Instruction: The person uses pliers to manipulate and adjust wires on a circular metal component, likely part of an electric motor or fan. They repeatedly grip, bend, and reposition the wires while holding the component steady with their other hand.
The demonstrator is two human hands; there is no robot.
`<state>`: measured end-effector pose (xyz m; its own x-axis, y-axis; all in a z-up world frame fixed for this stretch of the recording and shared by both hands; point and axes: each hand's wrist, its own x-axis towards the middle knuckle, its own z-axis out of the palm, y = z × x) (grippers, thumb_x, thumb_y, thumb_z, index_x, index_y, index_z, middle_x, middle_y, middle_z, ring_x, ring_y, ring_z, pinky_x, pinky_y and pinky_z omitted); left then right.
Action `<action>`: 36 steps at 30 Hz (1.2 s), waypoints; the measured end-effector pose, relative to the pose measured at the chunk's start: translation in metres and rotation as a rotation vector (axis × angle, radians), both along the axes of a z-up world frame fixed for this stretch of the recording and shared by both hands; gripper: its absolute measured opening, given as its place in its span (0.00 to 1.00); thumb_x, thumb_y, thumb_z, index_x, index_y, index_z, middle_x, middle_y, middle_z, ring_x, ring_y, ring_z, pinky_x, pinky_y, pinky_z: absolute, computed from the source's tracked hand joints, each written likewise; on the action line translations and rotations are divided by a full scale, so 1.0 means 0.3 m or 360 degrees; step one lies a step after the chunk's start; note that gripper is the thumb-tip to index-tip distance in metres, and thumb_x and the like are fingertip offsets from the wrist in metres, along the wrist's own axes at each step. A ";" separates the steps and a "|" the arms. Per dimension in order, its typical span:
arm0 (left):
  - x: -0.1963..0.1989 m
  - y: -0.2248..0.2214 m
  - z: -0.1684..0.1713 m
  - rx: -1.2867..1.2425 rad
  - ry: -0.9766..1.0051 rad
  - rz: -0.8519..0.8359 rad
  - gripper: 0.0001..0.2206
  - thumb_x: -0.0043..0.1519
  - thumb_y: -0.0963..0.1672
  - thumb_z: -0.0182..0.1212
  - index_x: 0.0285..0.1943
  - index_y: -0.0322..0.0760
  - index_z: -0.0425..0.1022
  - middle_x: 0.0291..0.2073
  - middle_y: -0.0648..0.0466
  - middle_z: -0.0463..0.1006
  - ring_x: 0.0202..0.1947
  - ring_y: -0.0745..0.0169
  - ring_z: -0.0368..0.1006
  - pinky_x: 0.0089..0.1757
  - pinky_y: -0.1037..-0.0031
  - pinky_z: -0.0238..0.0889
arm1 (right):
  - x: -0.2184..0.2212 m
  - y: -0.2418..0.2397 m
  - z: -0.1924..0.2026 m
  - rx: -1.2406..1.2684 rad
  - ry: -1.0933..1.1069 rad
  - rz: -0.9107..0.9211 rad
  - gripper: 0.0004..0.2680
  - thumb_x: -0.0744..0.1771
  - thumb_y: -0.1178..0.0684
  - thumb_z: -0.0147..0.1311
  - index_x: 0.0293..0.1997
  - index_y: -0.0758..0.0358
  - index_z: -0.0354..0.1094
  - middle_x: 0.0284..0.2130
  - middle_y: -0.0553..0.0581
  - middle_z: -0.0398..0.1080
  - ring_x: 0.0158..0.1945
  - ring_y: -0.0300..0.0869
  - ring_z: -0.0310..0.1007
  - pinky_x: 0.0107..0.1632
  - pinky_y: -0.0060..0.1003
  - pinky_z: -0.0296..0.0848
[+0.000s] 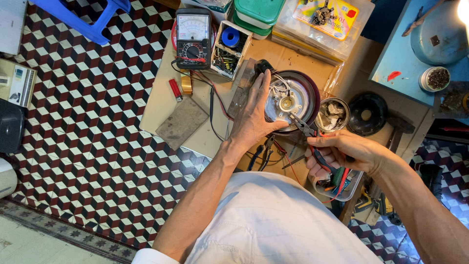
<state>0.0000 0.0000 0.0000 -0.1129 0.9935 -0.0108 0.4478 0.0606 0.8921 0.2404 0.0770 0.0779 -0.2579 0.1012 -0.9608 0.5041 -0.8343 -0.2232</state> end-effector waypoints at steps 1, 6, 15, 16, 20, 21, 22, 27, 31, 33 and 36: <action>0.001 0.001 -0.002 0.0021 -0.0008 0.0000 0.61 0.44 0.48 0.83 0.81 0.55 0.32 0.79 0.43 0.46 0.76 0.38 0.49 0.63 0.56 0.56 | -0.001 -0.001 0.002 0.0005 0.0027 0.0011 0.13 0.66 0.48 0.54 0.37 0.73 0.73 0.27 0.65 0.77 0.26 0.47 0.79 0.33 0.42 0.81; 0.001 0.000 -0.007 0.0004 0.0006 0.0001 0.61 0.44 0.48 0.82 0.81 0.55 0.32 0.79 0.45 0.45 0.76 0.38 0.50 0.63 0.57 0.57 | 0.000 0.002 0.008 -0.0070 0.0126 -0.0008 0.14 0.66 0.47 0.52 0.34 0.73 0.71 0.24 0.66 0.76 0.24 0.50 0.79 0.31 0.43 0.82; -0.005 -0.003 0.011 0.0002 0.0049 0.0008 0.61 0.44 0.48 0.82 0.81 0.54 0.32 0.79 0.44 0.46 0.75 0.38 0.51 0.65 0.56 0.60 | 0.003 -0.024 0.004 -0.0050 0.0265 -0.0022 0.13 0.68 0.47 0.51 0.32 0.70 0.68 0.21 0.62 0.73 0.19 0.47 0.75 0.23 0.37 0.75; -0.004 -0.003 0.012 -0.0001 0.0051 0.0011 0.61 0.44 0.48 0.82 0.81 0.54 0.32 0.78 0.44 0.46 0.75 0.38 0.51 0.65 0.56 0.60 | 0.003 -0.033 0.003 0.0007 0.0294 -0.0021 0.13 0.68 0.47 0.52 0.32 0.69 0.68 0.20 0.60 0.72 0.17 0.45 0.73 0.20 0.36 0.71; -0.001 -0.004 0.014 -0.0013 0.0045 0.0010 0.61 0.44 0.48 0.82 0.81 0.54 0.32 0.78 0.43 0.46 0.75 0.37 0.51 0.65 0.56 0.60 | -0.008 -0.065 0.002 0.0068 0.0321 -0.0040 0.12 0.69 0.46 0.52 0.31 0.64 0.63 0.17 0.58 0.68 0.15 0.43 0.68 0.16 0.35 0.63; -0.003 -0.003 0.014 -0.0016 0.0043 0.0014 0.61 0.44 0.48 0.82 0.81 0.54 0.32 0.79 0.43 0.46 0.75 0.37 0.51 0.65 0.56 0.61 | -0.015 -0.072 0.001 0.0058 0.0294 -0.0075 0.12 0.68 0.46 0.51 0.31 0.64 0.63 0.17 0.57 0.68 0.15 0.43 0.67 0.16 0.35 0.62; -0.005 -0.003 0.014 -0.0003 0.0052 0.0014 0.61 0.44 0.48 0.82 0.81 0.53 0.32 0.78 0.42 0.46 0.75 0.36 0.50 0.65 0.56 0.60 | -0.022 -0.081 0.000 0.0048 0.0268 -0.0110 0.12 0.68 0.45 0.51 0.30 0.63 0.63 0.16 0.57 0.67 0.14 0.43 0.67 0.16 0.35 0.62; 0.000 -0.006 0.007 0.0035 0.0038 0.0009 0.61 0.45 0.47 0.82 0.82 0.52 0.32 0.78 0.41 0.46 0.75 0.35 0.50 0.65 0.55 0.60 | -0.057 -0.148 0.004 0.0068 0.0218 -0.0287 0.13 0.69 0.44 0.50 0.30 0.63 0.62 0.16 0.57 0.67 0.13 0.43 0.64 0.16 0.34 0.61; 0.005 -0.004 0.003 0.0076 0.0026 0.0033 0.62 0.44 0.47 0.82 0.81 0.52 0.32 0.78 0.41 0.46 0.76 0.36 0.50 0.65 0.56 0.61 | -0.116 -0.240 -0.004 0.0056 0.0257 -0.0694 0.13 0.70 0.43 0.50 0.31 0.63 0.63 0.17 0.55 0.68 0.13 0.40 0.62 0.17 0.33 0.62; 0.005 -0.003 0.006 0.0044 -0.0006 0.0029 0.61 0.43 0.46 0.82 0.81 0.52 0.32 0.78 0.40 0.46 0.75 0.36 0.49 0.64 0.57 0.62 | -0.156 -0.277 -0.010 0.0041 0.0267 -0.0885 0.13 0.69 0.43 0.51 0.32 0.62 0.64 0.17 0.55 0.68 0.14 0.40 0.63 0.18 0.33 0.61; 0.005 -0.004 0.009 0.0045 -0.0001 0.0021 0.60 0.45 0.45 0.81 0.82 0.51 0.32 0.78 0.40 0.45 0.76 0.36 0.49 0.64 0.57 0.62 | -0.218 -0.320 -0.026 0.0073 0.0377 -0.1103 0.13 0.69 0.43 0.51 0.33 0.61 0.64 0.18 0.56 0.69 0.17 0.42 0.66 0.22 0.35 0.64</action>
